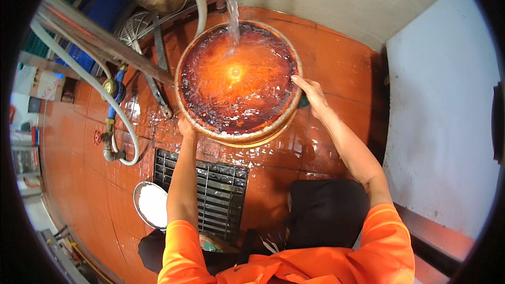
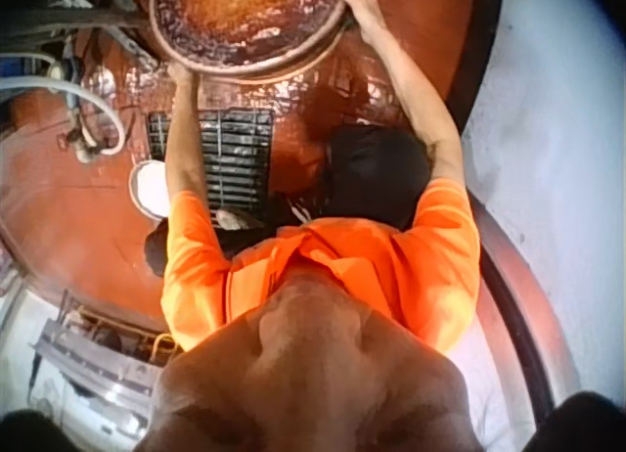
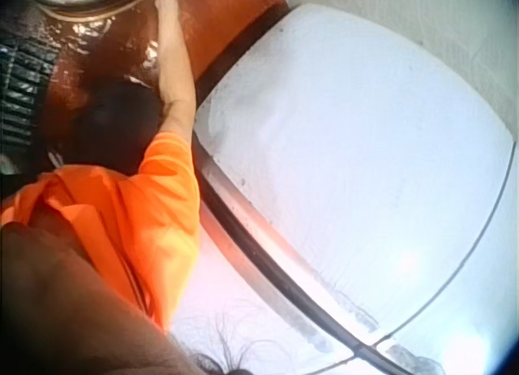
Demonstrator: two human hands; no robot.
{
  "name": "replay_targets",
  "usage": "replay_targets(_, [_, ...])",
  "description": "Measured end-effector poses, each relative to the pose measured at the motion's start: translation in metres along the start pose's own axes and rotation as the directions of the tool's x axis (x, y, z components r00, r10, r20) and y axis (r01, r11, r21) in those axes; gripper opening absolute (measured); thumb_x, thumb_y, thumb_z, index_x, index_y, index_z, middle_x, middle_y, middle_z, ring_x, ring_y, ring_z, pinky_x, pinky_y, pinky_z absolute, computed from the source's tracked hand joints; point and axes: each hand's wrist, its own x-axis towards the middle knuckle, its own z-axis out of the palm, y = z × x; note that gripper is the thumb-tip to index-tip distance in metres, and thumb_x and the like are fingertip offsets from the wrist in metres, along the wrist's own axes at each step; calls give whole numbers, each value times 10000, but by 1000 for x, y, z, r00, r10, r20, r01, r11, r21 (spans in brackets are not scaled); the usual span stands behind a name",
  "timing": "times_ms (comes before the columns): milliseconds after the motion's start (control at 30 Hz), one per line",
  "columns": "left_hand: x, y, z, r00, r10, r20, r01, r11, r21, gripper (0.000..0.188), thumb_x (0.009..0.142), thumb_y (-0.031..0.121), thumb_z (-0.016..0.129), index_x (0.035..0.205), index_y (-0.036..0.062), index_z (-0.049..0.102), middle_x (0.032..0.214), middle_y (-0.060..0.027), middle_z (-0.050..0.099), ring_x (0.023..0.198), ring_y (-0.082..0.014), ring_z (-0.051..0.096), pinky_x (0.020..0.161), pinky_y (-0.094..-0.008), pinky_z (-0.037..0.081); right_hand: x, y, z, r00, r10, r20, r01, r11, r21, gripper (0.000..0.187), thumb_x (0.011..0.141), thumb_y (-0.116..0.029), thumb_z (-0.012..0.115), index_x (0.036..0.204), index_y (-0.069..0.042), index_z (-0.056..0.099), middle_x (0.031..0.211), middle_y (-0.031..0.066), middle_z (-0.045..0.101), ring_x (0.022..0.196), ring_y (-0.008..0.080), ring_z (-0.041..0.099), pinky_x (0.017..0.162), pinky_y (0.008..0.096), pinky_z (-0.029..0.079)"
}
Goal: The person scrubs the interior and exterior of a large copper pot with a green sponge, rinses it under a hose, and places it on a stainless steel counter. They then pick up a metal strainer containing white rice, walk to a trash bin, and empty the contents before returning to the sink area.
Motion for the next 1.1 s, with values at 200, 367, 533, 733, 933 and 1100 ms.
replay_targets(200, [-51,82,66,977,-135,167,205,816,-540,510,926,367,385,1317,39,399,1276,-86,468,1103,-240,491,933,-377,426,-3,-2,-12,999,-7,33,10,996,-84,672,735,-512,669,1064,71,605,992,171,632,957,229,581,847,331,437])
replay_targets(367, [-49,93,54,973,-157,168,219,852,-476,565,932,453,318,1365,93,369,1359,-95,428,1207,-307,435,1015,-445,380,4,5,1,997,-82,3,82,990,-117,752,714,-552,662,1061,111,588,1056,224,603,992,273,566,860,352,432])
replay_targets(533, [-47,101,52,975,-221,27,218,922,-322,451,946,423,359,1236,96,472,978,-52,529,814,-219,527,683,-352,447,3,16,3,990,-142,-24,139,986,-87,757,707,-543,671,1057,121,569,1012,214,611,955,253,566,851,348,430])
replay_targets(733, [-41,83,26,975,-220,-39,217,973,-77,415,926,392,394,1017,43,599,830,-90,617,686,-212,600,605,-332,499,-50,20,6,994,-90,-64,88,995,-39,563,789,-459,639,1005,59,596,866,129,625,791,174,595,695,293,481])
replay_targets(933, [-93,120,35,923,-385,-15,383,914,131,454,922,433,426,1154,70,570,1010,-101,634,783,-223,643,679,-342,536,-42,62,-54,974,168,-149,-111,937,332,113,827,-90,565,817,21,551,736,110,575,610,206,581,500,331,499])
replay_targets(1100, [-79,81,3,974,-226,-25,227,969,98,451,923,386,485,1187,23,537,1048,-84,616,903,-185,616,759,-300,515,-17,127,-43,950,284,-133,-221,907,359,194,725,114,500,900,59,435,844,193,556,604,280,592,498,385,535])
